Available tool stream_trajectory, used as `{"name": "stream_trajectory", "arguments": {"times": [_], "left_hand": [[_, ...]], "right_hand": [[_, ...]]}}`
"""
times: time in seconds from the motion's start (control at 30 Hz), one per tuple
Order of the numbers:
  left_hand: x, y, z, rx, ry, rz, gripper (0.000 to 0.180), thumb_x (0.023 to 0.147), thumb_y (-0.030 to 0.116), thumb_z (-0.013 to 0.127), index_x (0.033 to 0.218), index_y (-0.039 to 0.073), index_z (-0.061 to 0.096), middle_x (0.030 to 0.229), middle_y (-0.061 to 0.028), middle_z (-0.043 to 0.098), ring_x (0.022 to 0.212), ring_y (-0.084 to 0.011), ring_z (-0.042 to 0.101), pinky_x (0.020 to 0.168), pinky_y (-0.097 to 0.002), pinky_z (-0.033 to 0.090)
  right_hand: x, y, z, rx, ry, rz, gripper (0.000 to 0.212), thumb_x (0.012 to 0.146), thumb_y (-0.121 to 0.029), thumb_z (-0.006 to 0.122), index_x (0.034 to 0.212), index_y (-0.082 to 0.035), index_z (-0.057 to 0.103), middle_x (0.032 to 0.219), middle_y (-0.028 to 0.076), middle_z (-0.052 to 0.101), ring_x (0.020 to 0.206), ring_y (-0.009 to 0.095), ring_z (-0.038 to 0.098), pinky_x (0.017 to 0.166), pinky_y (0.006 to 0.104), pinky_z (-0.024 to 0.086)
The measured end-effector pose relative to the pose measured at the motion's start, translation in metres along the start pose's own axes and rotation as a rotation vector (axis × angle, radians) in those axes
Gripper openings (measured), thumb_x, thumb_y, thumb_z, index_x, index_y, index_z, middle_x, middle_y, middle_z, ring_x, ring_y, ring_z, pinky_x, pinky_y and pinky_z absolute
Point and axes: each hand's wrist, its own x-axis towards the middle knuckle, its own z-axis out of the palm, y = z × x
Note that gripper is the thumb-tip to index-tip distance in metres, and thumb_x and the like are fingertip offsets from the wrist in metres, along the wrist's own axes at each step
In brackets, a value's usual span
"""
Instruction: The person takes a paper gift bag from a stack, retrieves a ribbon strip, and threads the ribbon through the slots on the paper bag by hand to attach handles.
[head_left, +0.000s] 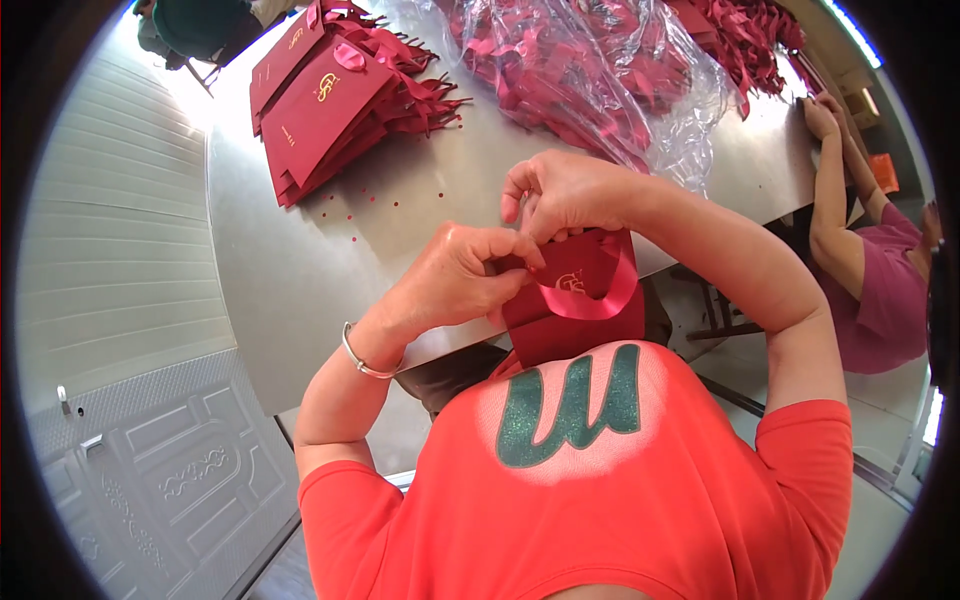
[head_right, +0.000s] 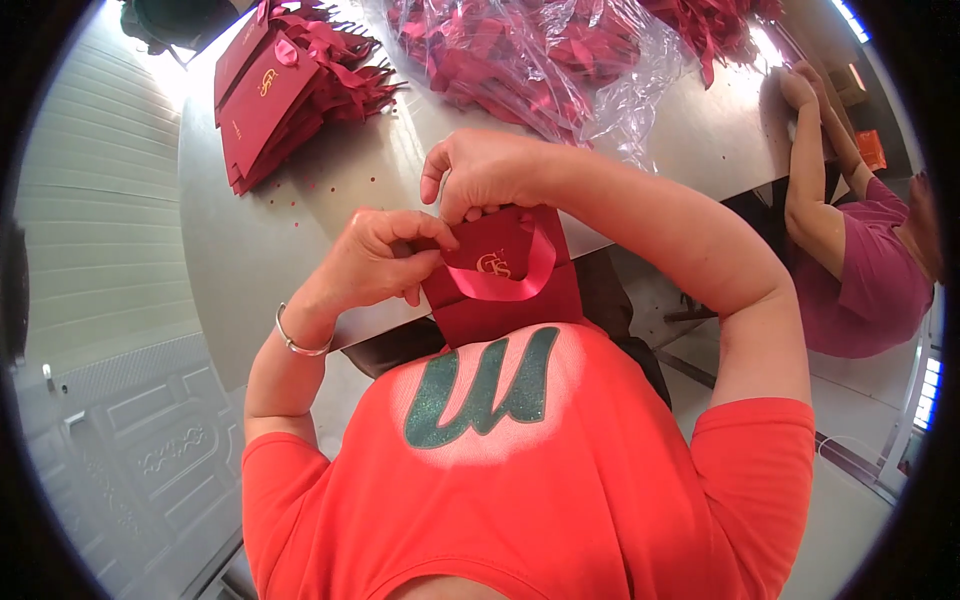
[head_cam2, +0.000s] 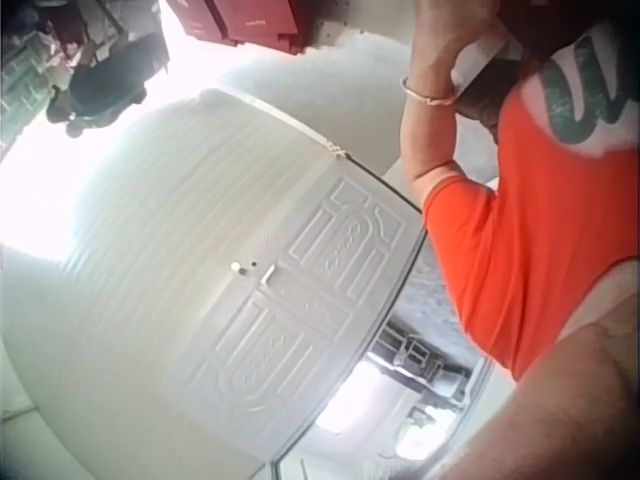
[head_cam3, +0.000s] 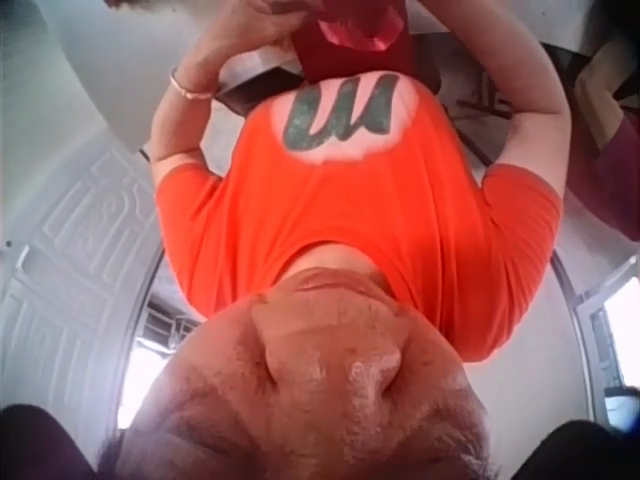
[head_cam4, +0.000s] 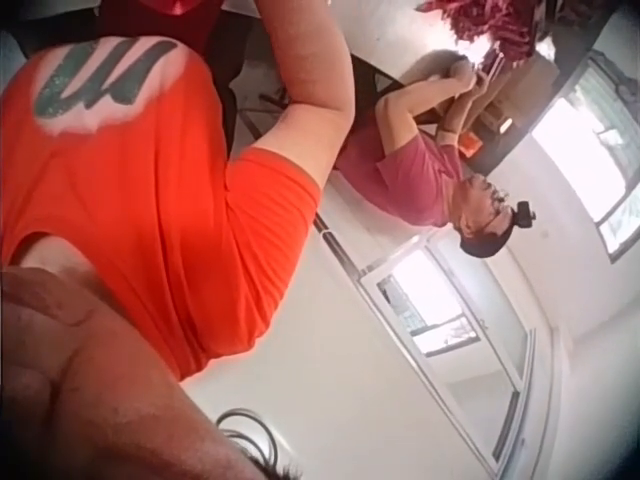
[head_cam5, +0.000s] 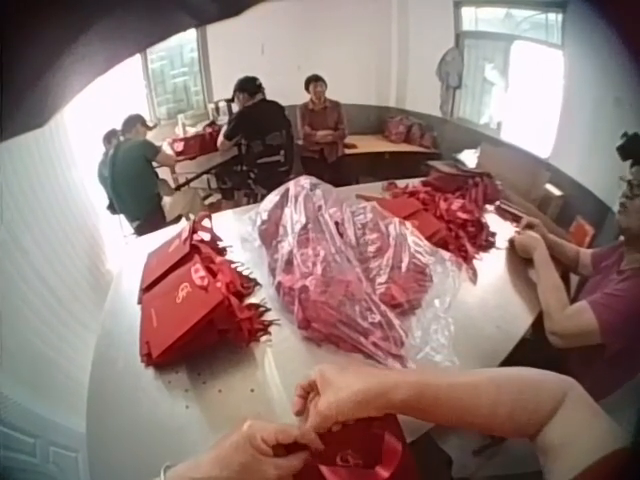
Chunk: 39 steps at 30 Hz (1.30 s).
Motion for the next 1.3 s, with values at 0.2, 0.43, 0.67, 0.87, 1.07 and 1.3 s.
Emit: {"name": "stream_trajectory", "arguments": {"times": [0.2, 0.43, 0.67, 0.87, 1.07, 1.3], "left_hand": [[-0.001, 0.0, 0.005, -0.063, -0.012, 0.009, 0.014, 0.082, -0.005, 0.059, 0.094, -0.001, 0.066, 0.075, -0.0032, 0.066, 0.052, -0.0073, 0.062, 0.045, -0.02, 0.047], [0.001, 0.003, 0.004, -0.086, -0.029, -0.042, 0.01, 0.083, -0.005, 0.06, 0.092, -0.001, 0.064, 0.072, -0.0027, 0.065, 0.051, -0.0069, 0.061, 0.045, -0.0207, 0.048], [0.004, 0.01, -0.003, -0.033, -0.03, -0.175, 0.021, 0.082, -0.002, 0.057, 0.102, -0.004, 0.055, 0.071, -0.0104, 0.067, 0.052, -0.0139, 0.064, 0.048, -0.0273, 0.048], [0.008, 0.004, -0.004, 0.022, -0.052, -0.299, 0.022, 0.084, -0.001, 0.059, 0.105, -0.001, 0.05, 0.078, -0.0083, 0.068, 0.051, -0.0116, 0.062, 0.043, -0.025, 0.044], [0.004, -0.001, -0.001, 0.054, -0.027, -0.242, 0.021, 0.084, 0.0, 0.06, 0.104, -0.001, 0.052, 0.083, -0.0083, 0.069, 0.054, -0.0114, 0.062, 0.045, -0.0252, 0.045], [0.005, -0.004, 0.001, 0.159, 0.114, -0.143, 0.022, 0.082, 0.001, 0.063, 0.104, -0.003, 0.059, 0.09, -0.0102, 0.07, 0.055, -0.0107, 0.06, 0.051, -0.0265, 0.051]], "right_hand": [[0.012, 0.011, -0.001, -0.059, 0.249, -0.204, 0.026, 0.068, -0.003, 0.072, 0.089, 0.0, 0.056, 0.071, 0.004, 0.062, 0.057, 0.009, 0.055, 0.049, 0.0241, 0.042], [0.057, 0.021, -0.022, -0.452, 0.721, -0.559, 0.017, 0.073, -0.007, 0.069, 0.084, 0.001, 0.059, 0.075, 0.012, 0.065, 0.07, 0.02, 0.064, 0.065, 0.0319, 0.051], [0.056, 0.017, -0.025, -0.443, 0.733, -0.566, 0.014, 0.078, -0.008, 0.068, 0.088, 0.0, 0.062, 0.082, 0.011, 0.067, 0.073, 0.018, 0.066, 0.069, 0.0313, 0.052], [0.026, 0.017, -0.038, -0.342, 0.722, -0.687, 0.022, 0.083, -0.006, 0.063, 0.104, 0.001, 0.066, 0.085, 0.005, 0.067, 0.073, 0.01, 0.063, 0.066, 0.0259, 0.05], [-0.025, 0.025, -0.032, -0.609, 0.579, -0.332, 0.015, 0.081, -0.008, 0.065, 0.092, 0.001, 0.068, 0.076, 0.007, 0.066, 0.067, 0.014, 0.062, 0.063, 0.0287, 0.048], [-0.055, 0.03, -0.001, -0.421, 0.488, -0.461, 0.013, 0.076, -0.005, 0.071, 0.089, -0.001, 0.068, 0.085, 0.01, 0.063, 0.075, 0.021, 0.063, 0.065, 0.0323, 0.048]]}}
